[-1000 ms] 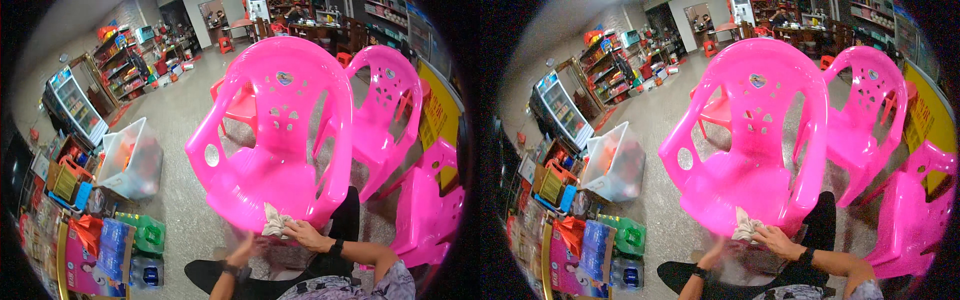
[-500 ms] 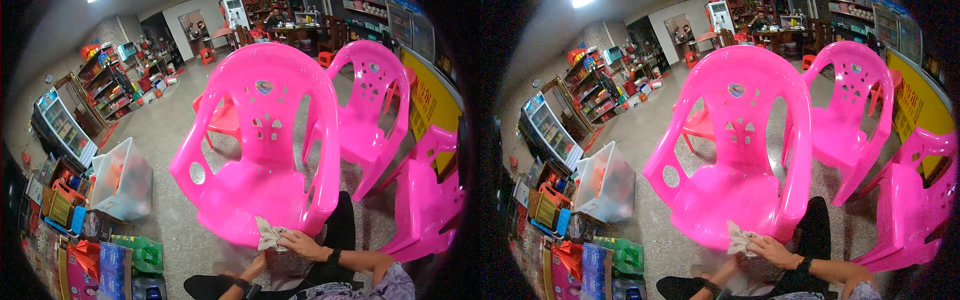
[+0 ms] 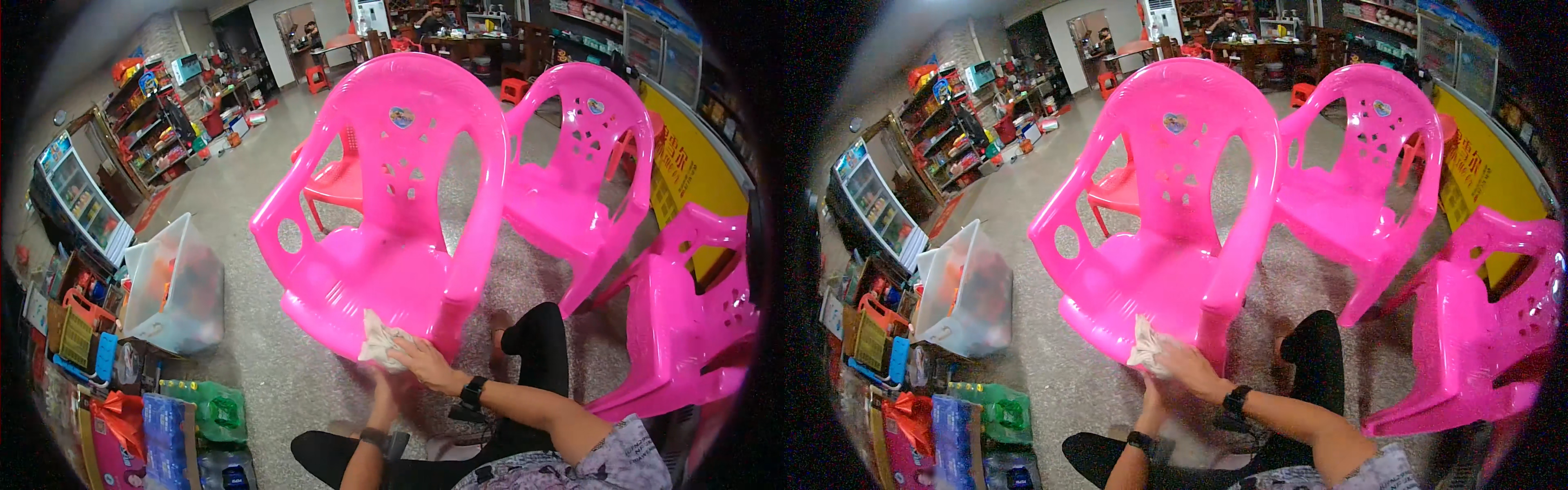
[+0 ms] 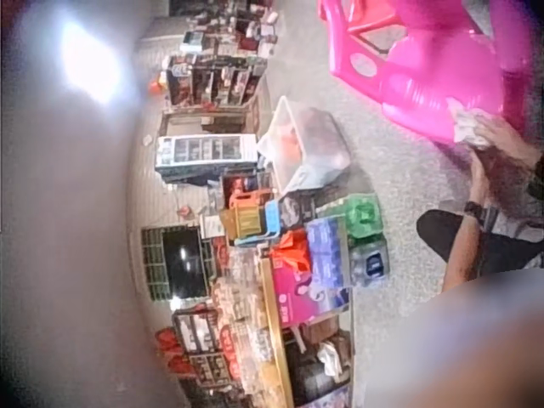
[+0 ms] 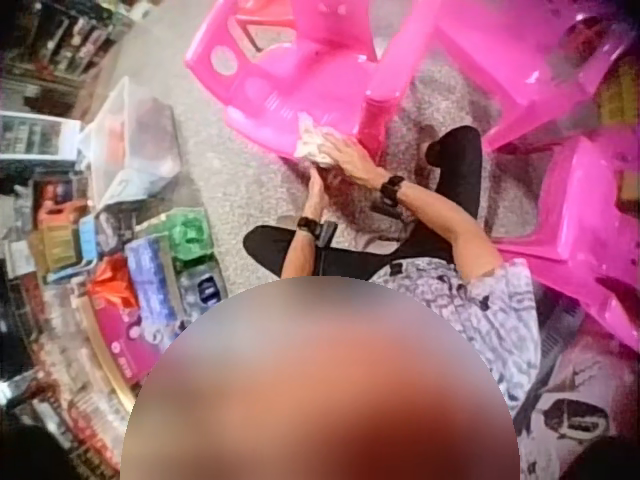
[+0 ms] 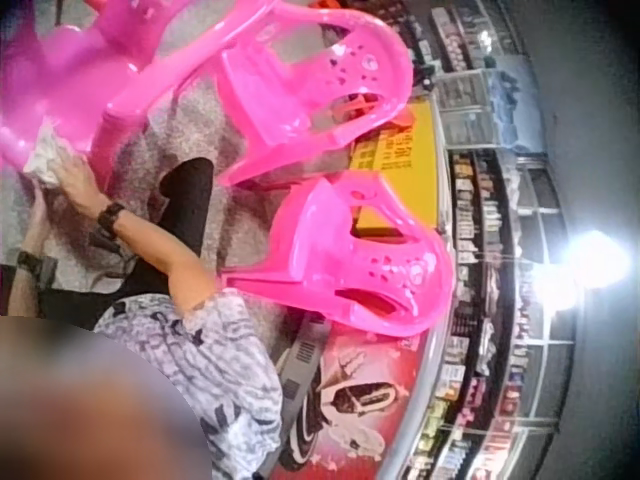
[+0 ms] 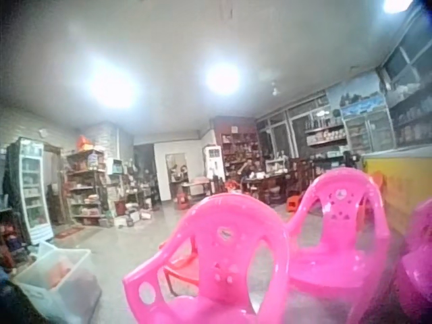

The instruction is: The recorder is cleaning and wiping down pink plastic chairs with a cloth.

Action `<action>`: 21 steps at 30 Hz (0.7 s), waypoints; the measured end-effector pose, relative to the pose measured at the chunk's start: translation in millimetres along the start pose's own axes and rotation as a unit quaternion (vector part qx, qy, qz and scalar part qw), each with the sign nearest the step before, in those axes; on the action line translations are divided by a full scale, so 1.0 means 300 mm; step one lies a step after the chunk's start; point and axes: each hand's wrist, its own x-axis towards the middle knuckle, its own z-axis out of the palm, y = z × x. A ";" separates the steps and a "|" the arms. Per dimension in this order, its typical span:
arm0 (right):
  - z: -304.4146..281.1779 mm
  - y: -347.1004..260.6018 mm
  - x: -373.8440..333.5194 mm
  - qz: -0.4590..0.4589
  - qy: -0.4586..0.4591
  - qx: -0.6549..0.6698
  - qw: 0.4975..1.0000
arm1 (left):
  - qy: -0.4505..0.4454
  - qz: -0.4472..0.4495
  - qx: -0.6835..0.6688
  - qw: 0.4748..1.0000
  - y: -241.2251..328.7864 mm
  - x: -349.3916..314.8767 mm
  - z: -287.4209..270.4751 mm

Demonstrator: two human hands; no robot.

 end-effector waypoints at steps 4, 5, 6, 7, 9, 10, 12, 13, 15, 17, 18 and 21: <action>-0.038 -0.007 -0.026 0.001 -0.036 -0.049 0.998 | -0.001 -0.030 -0.036 0.999 0.005 0.004 0.073; -0.061 -0.019 -0.033 0.008 -0.042 -0.050 0.998 | -0.007 0.000 -0.036 0.999 0.013 0.038 0.061; -0.116 -0.068 -0.023 0.028 -0.120 -0.114 0.986 | -0.008 0.031 -0.041 0.999 0.017 0.076 0.025; -0.148 -0.093 -0.023 0.046 -0.201 -0.177 0.962 | -0.008 0.059 -0.047 0.997 0.020 0.118 -0.012; -0.175 -0.111 -0.053 -0.044 -0.057 -0.221 0.972 | 0.005 0.104 -0.069 0.992 -0.026 0.157 -0.068; -0.212 -0.130 -0.047 -0.048 -0.061 -0.240 0.968 | 0.019 0.124 -0.083 0.989 -0.065 0.158 -0.087; -0.397 -0.174 -0.040 -0.085 0.043 -0.269 0.958 | 0.007 0.106 0.027 0.994 0.035 0.037 0.094; -0.459 -0.255 0.013 -0.093 -0.004 -0.237 0.967 | 0.051 0.130 0.012 0.990 -0.002 0.088 -0.075; -0.556 -0.231 0.017 -0.082 0.039 -0.306 0.948 | 0.042 0.098 0.085 0.991 0.035 0.043 -0.006; -0.561 -0.193 0.047 -0.089 0.019 -0.352 0.932 | 0.061 0.087 0.073 0.992 0.051 0.027 -0.036; -0.535 -0.113 0.043 -0.086 -0.014 -0.372 0.924 | 0.072 0.105 0.052 0.991 0.056 0.019 -0.007; -0.446 -0.018 0.015 -0.111 -0.076 -0.457 0.879 | 0.052 0.150 0.016 0.987 0.051 0.016 -0.013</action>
